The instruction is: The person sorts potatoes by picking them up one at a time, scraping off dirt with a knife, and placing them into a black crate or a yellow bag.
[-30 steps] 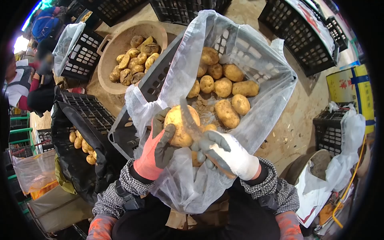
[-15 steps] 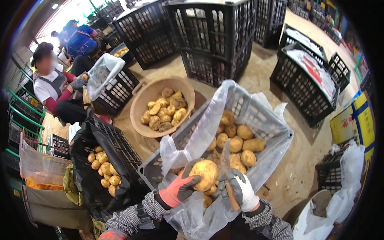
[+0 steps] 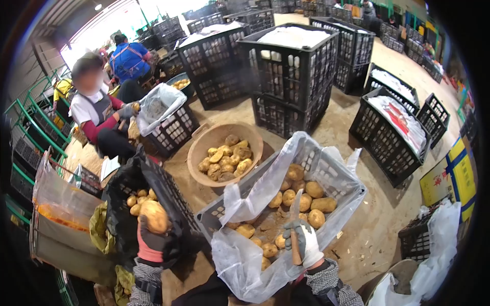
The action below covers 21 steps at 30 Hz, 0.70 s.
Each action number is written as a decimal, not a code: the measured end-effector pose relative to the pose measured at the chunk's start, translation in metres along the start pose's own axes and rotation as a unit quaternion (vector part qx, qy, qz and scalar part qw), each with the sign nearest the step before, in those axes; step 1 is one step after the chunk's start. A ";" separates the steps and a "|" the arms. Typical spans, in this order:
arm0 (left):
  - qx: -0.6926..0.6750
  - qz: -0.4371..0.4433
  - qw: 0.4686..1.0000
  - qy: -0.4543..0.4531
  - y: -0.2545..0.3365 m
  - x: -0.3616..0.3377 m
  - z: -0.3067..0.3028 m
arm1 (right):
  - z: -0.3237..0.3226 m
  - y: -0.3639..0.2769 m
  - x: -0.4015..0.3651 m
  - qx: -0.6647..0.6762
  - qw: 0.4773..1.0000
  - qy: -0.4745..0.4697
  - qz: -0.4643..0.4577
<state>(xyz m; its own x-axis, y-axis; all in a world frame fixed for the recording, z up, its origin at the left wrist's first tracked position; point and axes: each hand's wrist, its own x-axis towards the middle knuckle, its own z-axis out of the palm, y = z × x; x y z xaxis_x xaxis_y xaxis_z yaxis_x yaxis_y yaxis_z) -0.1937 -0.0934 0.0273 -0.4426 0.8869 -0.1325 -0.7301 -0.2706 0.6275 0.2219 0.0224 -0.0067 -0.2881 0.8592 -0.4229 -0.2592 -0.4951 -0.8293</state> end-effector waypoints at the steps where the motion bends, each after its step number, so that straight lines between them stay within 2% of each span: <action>1: 0.184 0.146 0.971 0.044 0.014 -0.002 -0.001 | -0.002 0.003 0.000 -0.017 1.000 0.011 0.006; 2: 0.296 0.184 0.932 0.100 0.025 -0.013 0.004 | -0.006 0.010 0.000 0.040 0.999 0.030 0.011; 3: 0.439 0.193 0.863 0.159 0.033 -0.016 -0.029 | -0.006 0.009 -0.002 0.039 0.999 0.027 0.007; 4: 0.572 0.190 0.770 0.211 0.038 -0.019 -0.072 | -0.003 0.005 -0.001 0.040 0.999 0.023 0.001; 6: 0.732 0.085 0.666 0.119 0.025 -0.038 -0.096 | 0.005 0.004 -0.001 0.008 0.999 0.039 -0.011; 8: 0.852 0.127 0.483 0.154 0.000 -0.043 -0.087 | 0.007 0.002 -0.001 -0.002 0.998 0.062 0.010; 10: 0.836 0.100 0.510 0.176 -0.002 -0.040 -0.067 | 0.010 0.000 -0.003 -0.002 0.998 0.057 0.006; 12: 0.835 0.095 0.509 0.185 -0.002 -0.039 -0.065 | 0.014 0.000 -0.004 0.007 0.998 0.060 0.014; 14: 0.834 0.139 0.511 0.156 -0.002 -0.041 -0.067 | 0.016 0.002 -0.004 0.007 0.997 0.077 -0.010; 18: 0.833 0.133 0.513 0.160 -0.001 -0.040 -0.068 | 0.017 0.002 -0.003 -0.008 0.996 0.083 -0.004; 19: 0.836 0.134 0.507 0.160 -0.001 -0.039 -0.072 | 0.007 0.005 -0.001 -0.009 0.998 0.066 0.008; 20: 0.845 0.141 0.489 0.163 -0.002 -0.040 -0.081 | 0.006 0.006 -0.003 -0.007 0.996 0.088 0.010; 21: 0.833 0.146 0.514 0.144 0.000 -0.041 -0.083 | 0.009 0.005 -0.004 0.001 0.996 0.092 0.017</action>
<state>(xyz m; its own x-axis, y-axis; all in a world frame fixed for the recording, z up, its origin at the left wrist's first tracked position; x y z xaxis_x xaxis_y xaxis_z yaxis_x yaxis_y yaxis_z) -0.2190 -0.1607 -0.0304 -0.6402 0.7425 0.1969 0.7423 0.5320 0.4074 0.2138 0.0154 -0.0060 -0.1224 0.8504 -0.5116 -0.2538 -0.5252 -0.8123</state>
